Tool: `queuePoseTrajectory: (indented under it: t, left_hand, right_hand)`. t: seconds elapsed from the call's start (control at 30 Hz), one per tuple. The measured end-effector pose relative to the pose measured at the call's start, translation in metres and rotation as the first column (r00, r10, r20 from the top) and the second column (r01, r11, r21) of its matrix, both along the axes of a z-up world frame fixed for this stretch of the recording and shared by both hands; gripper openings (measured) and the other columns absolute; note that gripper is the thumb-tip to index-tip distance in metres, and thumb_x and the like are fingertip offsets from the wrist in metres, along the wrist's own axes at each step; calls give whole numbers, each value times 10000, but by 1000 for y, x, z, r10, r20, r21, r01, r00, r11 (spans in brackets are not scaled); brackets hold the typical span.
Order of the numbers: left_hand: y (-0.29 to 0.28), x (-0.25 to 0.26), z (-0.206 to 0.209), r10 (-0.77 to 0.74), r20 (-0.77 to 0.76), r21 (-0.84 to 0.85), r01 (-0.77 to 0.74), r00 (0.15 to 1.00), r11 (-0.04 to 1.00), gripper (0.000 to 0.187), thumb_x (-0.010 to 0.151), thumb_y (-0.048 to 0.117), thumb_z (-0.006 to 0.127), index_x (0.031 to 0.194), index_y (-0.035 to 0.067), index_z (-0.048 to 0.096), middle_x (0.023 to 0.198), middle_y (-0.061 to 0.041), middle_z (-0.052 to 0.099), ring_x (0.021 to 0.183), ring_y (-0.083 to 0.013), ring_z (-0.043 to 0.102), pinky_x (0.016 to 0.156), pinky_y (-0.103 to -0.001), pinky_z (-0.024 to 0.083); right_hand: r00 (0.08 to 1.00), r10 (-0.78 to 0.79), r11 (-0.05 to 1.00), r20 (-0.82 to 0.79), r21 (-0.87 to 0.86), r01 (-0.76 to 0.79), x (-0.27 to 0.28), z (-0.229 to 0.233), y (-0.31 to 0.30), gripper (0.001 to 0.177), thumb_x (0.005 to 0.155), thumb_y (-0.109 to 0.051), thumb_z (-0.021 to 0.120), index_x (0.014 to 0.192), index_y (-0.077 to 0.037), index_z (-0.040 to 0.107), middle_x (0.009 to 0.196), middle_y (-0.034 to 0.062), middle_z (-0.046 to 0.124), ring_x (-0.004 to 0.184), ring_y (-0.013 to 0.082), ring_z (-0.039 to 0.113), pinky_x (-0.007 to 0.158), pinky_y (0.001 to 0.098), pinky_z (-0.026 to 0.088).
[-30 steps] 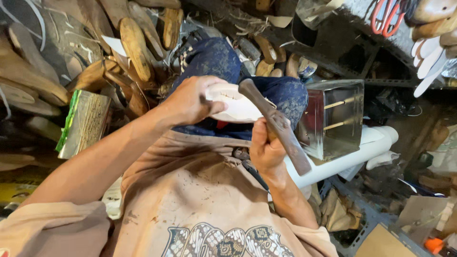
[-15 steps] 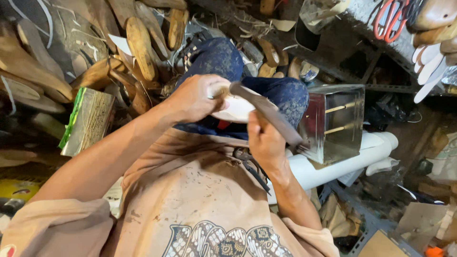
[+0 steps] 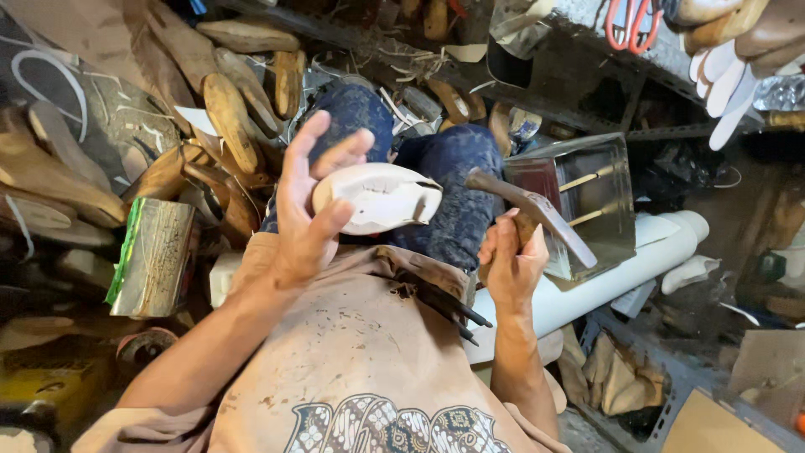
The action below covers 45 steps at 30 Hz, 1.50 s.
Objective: The person uses a hammer and a curved metal tool to tap and shape the sole of a beige slip-on shoe. They repeatedly reposition the shoe and strike different areas of the sole while sitting on the floor.
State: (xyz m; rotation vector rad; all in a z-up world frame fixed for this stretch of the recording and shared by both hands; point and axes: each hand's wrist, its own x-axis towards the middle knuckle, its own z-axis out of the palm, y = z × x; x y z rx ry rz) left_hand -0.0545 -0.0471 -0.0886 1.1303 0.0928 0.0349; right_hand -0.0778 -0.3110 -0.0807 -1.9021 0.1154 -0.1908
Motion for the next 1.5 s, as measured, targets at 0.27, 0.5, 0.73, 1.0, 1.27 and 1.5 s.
queuePoseTrajectory:
  t: [0.27, 0.5, 0.73, 1.0, 1.27, 1.5]
  left_hand:
    - [-31, -3, -24, 167, 298, 177, -226, 940, 958, 805, 866, 120, 793, 1495, -110, 345, 1495, -290, 496, 1405, -359, 485, 1153, -476, 409]
    - [-60, 12, 58, -262, 291, 912, -184, 920, 366, 1380, 807, 344, 1072, 1649, 79, 10, 1719, -200, 318, 1563, -389, 477, 1268, -531, 428]
    - [-32, -2, 18, -432, 288, 928, -137, 854, 348, 909, 1048, 341, 796, 1619, 71, 142, 1685, -233, 104, 1601, -458, 137, 1359, -617, 166]
    - [-30, -3, 7, -348, 160, 967, -217, 924, -131, 593, 985, 477, 731, 1423, 94, 618, 1420, -118, 639, 1323, -329, 568, 1123, -541, 362]
    - [-36, -5, -8, -292, 268, 932, -324, 918, -161, 407, 1057, 460, 627, 1352, 179, 649, 1358, -36, 670, 1270, -269, 621, 1056, -459, 404]
    - [-40, -9, -7, -274, 280, 927, -334, 920, -173, 408, 1025, 426, 721, 1335, 177, 630, 1335, -28, 680, 1254, -258, 634, 1046, -445, 398]
  right_hand:
    - [993, -70, 992, -99, -114, 58, -31, -35, -49, 228, 1089, -205, 488, 972, -40, 592, 521, 34, 546, 421, 145, 573, 491, 281, 514]
    - [944, -218, 972, -246, 37, 234, -41, -18, -40, 184, 1053, -236, 531, 1000, -60, 538, 520, 39, 446, 419, 119, 398, 447, 260, 393]
    - [929, -264, 962, -258, -134, 236, -47, -23, -46, 234, 1053, -254, 492, 1155, -66, 584, 526, 41, 481, 419, 132, 457, 510, 265, 420]
    - [965, -83, 920, -248, -391, -21, -56, -14, -49, 246, 1055, -256, 519, 1156, -48, 603, 632, 44, 577, 558, 163, 589, 762, 341, 504]
    - [980, 146, 902, -138, -388, -189, -9, 42, -21, 273, 1094, -194, 428, 968, 0, 574, 868, 70, 701, 643, 179, 715, 916, 372, 545]
    - [900, 425, 708, -93, -586, -395, 65, 45, -2, 170, 1031, -113, 609, 1004, 55, 610, 917, 231, 653, 795, 429, 584, 742, 513, 440]
